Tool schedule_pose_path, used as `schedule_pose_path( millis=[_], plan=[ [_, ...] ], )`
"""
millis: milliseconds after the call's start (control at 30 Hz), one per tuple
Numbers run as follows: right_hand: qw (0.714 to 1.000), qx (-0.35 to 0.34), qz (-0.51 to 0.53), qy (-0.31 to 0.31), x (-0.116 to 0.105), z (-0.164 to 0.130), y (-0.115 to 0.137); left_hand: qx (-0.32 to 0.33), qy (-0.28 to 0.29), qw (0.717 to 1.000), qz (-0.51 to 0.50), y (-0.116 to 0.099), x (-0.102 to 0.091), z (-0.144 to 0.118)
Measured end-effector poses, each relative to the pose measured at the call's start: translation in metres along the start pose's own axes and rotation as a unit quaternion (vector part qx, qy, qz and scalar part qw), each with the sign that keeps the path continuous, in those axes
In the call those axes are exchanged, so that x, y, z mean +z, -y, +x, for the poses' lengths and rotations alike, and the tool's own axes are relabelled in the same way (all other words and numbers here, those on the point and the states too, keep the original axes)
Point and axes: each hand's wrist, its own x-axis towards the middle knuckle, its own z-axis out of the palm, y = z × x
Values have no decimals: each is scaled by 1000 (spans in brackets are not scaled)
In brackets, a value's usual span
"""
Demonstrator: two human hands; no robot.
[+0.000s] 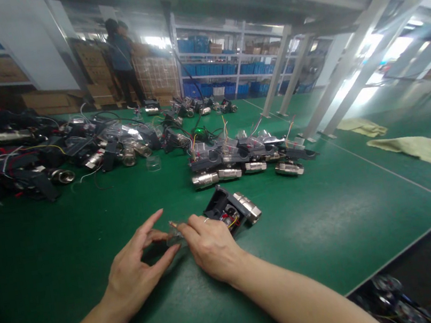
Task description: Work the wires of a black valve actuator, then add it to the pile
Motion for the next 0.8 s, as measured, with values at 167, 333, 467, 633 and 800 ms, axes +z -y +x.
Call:
schedule_pose_path(
  millis=[167, 333, 467, 633, 800],
  plan=[
    [999, 19, 24, -27, 6, -3, 3, 30, 9, 1000, 2, 0, 1, 0],
    [994, 42, 35, -90, 7, -2, 3, 2, 27, 1000, -7, -2, 1, -3],
    [995, 46, 17, -83, 5, 0, 2, -22, 28, 999, -18, -6, 1, -3],
    [995, 59, 2, -78, 6, 0, 2, -44, 26, 998, -29, -10, 1, -3],
    [993, 78, 6, -89, 8, 0, 1, -49, 24, 998, -25, -9, 2, -3]
  ],
)
